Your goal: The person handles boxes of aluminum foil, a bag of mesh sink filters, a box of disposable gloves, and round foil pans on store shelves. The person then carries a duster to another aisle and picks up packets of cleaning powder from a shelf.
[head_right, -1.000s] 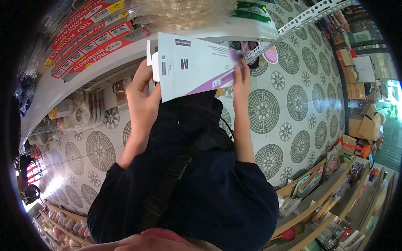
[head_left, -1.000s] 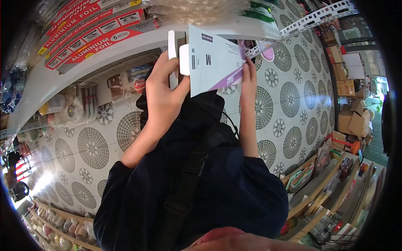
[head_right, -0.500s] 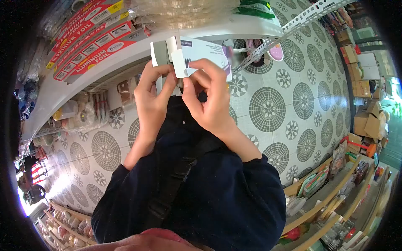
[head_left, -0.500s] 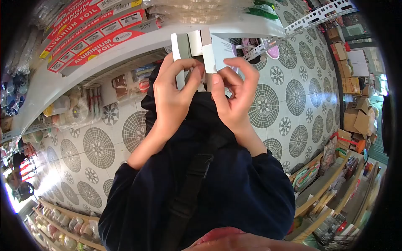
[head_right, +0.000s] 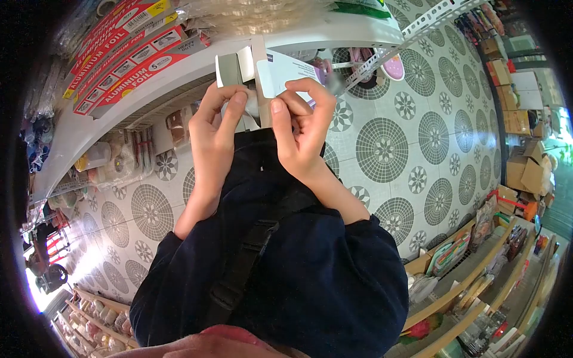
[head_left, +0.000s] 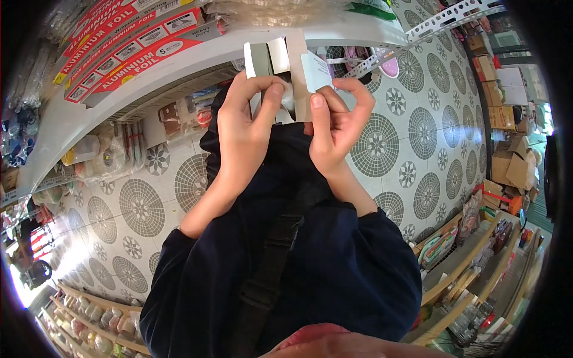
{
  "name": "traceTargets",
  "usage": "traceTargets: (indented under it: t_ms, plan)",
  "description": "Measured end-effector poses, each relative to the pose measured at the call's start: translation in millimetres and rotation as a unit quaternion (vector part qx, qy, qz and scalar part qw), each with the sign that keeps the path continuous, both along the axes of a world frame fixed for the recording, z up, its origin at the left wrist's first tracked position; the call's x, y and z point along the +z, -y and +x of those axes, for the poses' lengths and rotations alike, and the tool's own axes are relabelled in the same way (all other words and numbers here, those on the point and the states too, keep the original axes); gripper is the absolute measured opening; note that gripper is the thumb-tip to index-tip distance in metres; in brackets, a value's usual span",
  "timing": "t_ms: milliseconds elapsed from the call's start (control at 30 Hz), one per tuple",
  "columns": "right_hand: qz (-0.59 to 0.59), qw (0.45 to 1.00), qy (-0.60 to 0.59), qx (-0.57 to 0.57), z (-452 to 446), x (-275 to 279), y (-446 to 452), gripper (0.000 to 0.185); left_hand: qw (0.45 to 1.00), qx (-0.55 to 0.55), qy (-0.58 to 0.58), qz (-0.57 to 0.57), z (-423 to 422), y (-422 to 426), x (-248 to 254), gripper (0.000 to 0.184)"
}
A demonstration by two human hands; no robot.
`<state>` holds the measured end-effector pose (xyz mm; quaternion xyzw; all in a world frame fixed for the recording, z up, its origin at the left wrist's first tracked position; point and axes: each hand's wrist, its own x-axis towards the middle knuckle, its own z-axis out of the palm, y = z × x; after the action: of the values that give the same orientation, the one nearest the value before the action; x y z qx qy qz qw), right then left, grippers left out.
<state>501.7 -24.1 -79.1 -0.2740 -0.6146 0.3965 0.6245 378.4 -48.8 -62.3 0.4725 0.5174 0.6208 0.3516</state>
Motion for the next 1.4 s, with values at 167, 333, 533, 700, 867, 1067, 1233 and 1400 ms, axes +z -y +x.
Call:
traceTargets:
  t_ms: [167, 333, 533, 700, 867, 1067, 1233, 1400]
  plan:
    - [0.008, 1.000, 0.012, -0.017, 0, 0, -1, 0.033, 0.998, -0.037, -0.009, -0.058, -3, 5, 14, 0.021]
    - [0.009, 1.000, 0.025, -0.012, 6, -5, -3, 0.031, 0.993, -0.042, -0.107, 0.032, -6, 3, 11, 0.049]
    - [-0.018, 0.999, 0.010, 0.024, 2, -8, 6, 0.031, 0.996, -0.036, -0.081, 0.001, -5, 9, 15, 0.063]
    - [-0.054, 0.997, 0.016, 0.051, 6, -9, 10, 0.036, 0.994, 0.002, -0.099, 0.038, -4, 7, 12, 0.058]
    - [0.106, 0.985, 0.123, 0.058, 19, -14, -10, 0.086, 0.989, 0.046, -0.134, 0.050, -17, 9, 13, 0.051]
    - [0.175, 0.926, 0.335, -0.010, 32, 19, -26, 0.116, 0.996, -0.032, -0.058, 0.051, -29, 12, 15, 0.048]
    - [0.146, 0.948, 0.281, 0.038, 32, 6, -24, 0.115, 0.964, -0.137, -0.221, 0.054, -32, 20, 47, 0.052]
    - [0.208, 0.950, 0.232, 0.008, 28, -18, -25, 0.126, 0.950, -0.216, -0.219, 0.050, -35, 30, 61, 0.051]
